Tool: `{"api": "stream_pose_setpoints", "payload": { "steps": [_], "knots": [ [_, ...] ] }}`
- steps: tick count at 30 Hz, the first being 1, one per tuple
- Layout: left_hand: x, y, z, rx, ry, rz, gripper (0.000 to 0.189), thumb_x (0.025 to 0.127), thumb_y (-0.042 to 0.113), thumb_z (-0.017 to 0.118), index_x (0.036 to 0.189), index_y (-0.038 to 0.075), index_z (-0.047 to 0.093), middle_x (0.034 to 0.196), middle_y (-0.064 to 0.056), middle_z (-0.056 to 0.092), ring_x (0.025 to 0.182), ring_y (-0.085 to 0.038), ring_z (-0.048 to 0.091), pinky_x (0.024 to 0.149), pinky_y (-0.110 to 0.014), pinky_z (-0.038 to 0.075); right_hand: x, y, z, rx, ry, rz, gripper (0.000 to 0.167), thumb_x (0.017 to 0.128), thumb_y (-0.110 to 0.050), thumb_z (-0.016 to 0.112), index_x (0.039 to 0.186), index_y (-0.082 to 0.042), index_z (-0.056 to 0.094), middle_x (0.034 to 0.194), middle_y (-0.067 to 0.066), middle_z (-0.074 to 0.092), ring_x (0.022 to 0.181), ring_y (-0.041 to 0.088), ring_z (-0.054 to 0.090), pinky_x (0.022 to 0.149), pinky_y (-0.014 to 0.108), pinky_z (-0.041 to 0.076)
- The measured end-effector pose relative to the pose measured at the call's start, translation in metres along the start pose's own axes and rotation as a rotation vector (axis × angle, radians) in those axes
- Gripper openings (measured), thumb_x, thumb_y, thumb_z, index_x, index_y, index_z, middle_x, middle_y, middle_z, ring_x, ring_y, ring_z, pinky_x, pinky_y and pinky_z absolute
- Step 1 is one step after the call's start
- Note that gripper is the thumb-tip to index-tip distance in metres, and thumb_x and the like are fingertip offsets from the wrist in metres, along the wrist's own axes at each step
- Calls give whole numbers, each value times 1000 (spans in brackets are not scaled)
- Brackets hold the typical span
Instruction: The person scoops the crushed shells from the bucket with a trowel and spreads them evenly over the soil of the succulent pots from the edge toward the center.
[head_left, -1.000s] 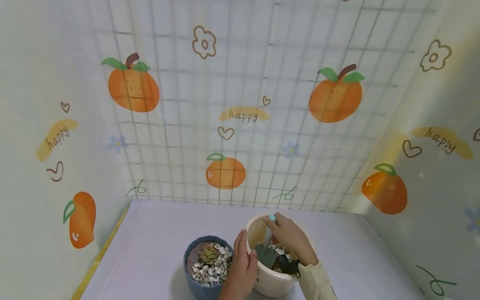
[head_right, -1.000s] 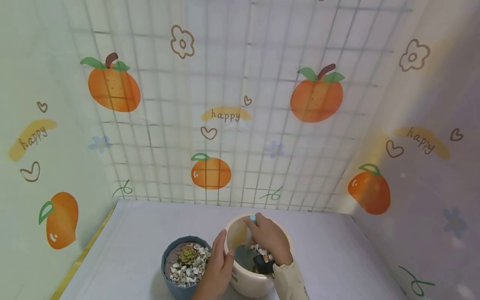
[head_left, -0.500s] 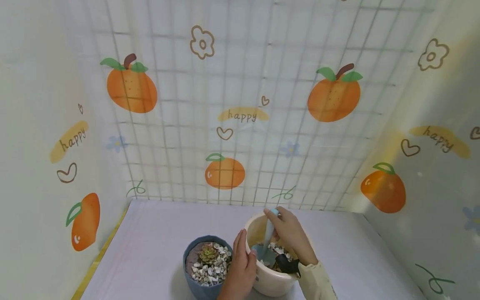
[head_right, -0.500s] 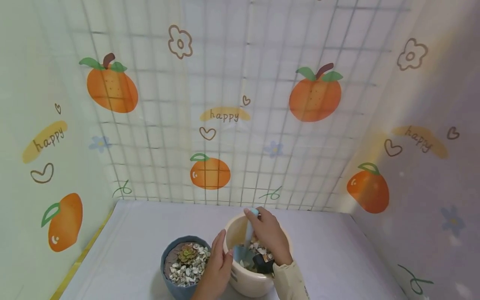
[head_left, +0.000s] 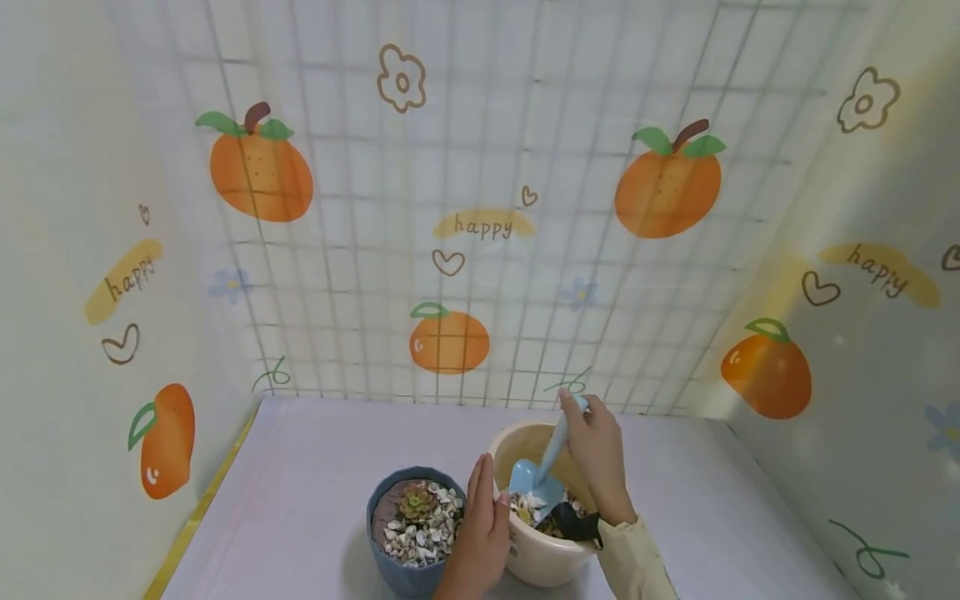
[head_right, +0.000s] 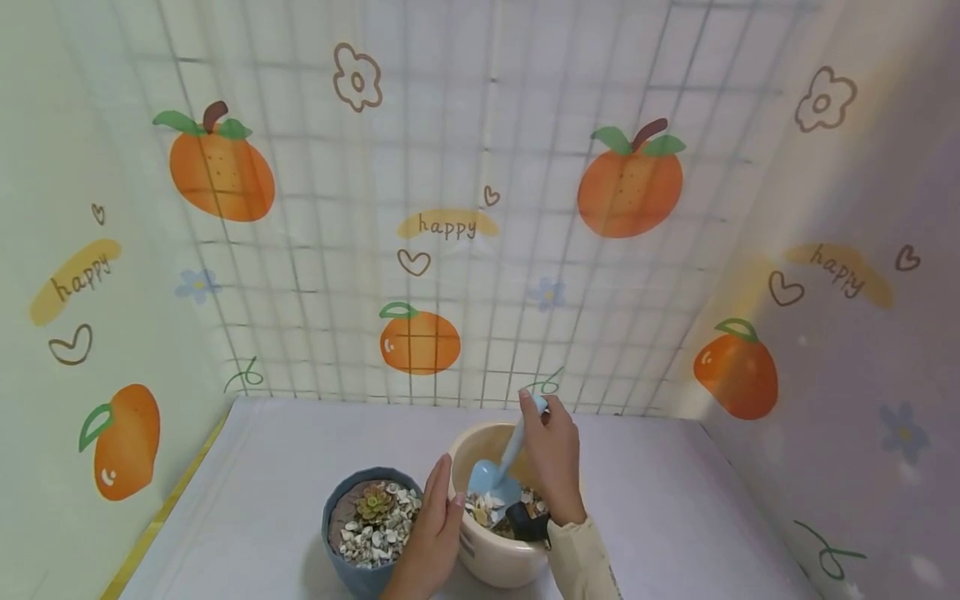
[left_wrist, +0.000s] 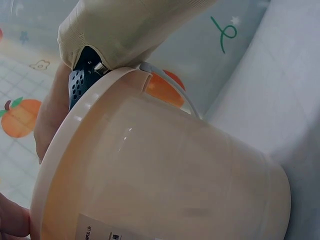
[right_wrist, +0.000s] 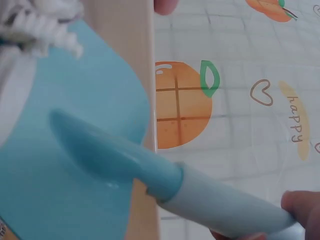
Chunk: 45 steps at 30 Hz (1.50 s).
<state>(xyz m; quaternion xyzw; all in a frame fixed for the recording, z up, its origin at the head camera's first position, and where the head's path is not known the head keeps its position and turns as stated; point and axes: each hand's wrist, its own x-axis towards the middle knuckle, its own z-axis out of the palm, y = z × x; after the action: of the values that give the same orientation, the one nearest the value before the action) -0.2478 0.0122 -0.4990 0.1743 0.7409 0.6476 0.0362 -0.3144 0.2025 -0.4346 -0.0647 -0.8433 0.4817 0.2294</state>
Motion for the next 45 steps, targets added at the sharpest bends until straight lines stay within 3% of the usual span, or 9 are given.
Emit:
{"api": "stream_pose_setpoints", "payload": {
  "steps": [5, 14, 23, 28, 35, 40, 45],
  "knots": [
    [0, 2, 0, 18, 10, 30, 64, 117, 32, 34, 168, 6, 5, 172, -20, 1, 155, -43, 9, 117, -67, 22, -1, -3, -2, 21, 12, 1, 57, 106, -59, 50, 107, -4, 61, 69, 10, 61, 54, 25, 49, 50, 34, 41],
    [0, 0, 1, 10, 2, 18, 64, 117, 30, 35, 168, 6, 5, 172, -20, 0, 155, -43, 7, 117, -68, 20, -2, -2, -4, -22, -80, 5, 56, 109, -57, 45, 115, -3, 58, 82, 9, 71, 59, 24, 51, 55, 36, 40],
    [-2, -2, 3, 16, 2, 16, 65, 116, 31, 35, 168, 7, 5, 172, -19, 1, 156, -42, 7, 118, -67, 19, -6, 2, -5, 50, 76, -8, 56, 108, -58, 44, 116, -3, 52, 78, 13, 55, 56, 24, 45, 52, 35, 40],
    [-2, -2, 2, 17, 6, 18, 64, 117, 30, 35, 168, 6, 6, 172, -19, 2, 155, -42, 9, 118, -66, 21, -5, 1, -5, 37, 103, -18, 54, 109, -57, 45, 114, -4, 55, 75, 9, 48, 58, 25, 44, 54, 36, 40],
    [1, 2, -2, -19, 17, 12, 63, 116, 26, 37, 168, 7, 8, 172, -18, 4, 155, -42, 11, 118, -65, 20, 5, 6, -8, 7, -8, 39, 63, 107, -63, 39, 118, -3, 53, 79, 10, 47, 60, 23, 47, 56, 36, 43],
    [-4, 7, -6, -116, 27, -13, 61, 115, 14, 38, 169, 8, 10, 171, -20, 4, 154, -44, 11, 118, -65, 21, 8, 13, -15, 82, -87, 134, 61, 108, -59, 42, 125, -1, 51, 84, 11, 49, 60, 20, 48, 55, 33, 47],
    [-10, 13, -12, -168, 63, 27, 59, 114, 9, 37, 168, 12, 14, 171, -19, 10, 156, -40, 13, 121, -61, 19, 10, 16, -23, 162, -94, 157, 58, 110, -53, 43, 126, 2, 49, 82, 9, 44, 56, 16, 40, 52, 31, 43]
  ]
}}
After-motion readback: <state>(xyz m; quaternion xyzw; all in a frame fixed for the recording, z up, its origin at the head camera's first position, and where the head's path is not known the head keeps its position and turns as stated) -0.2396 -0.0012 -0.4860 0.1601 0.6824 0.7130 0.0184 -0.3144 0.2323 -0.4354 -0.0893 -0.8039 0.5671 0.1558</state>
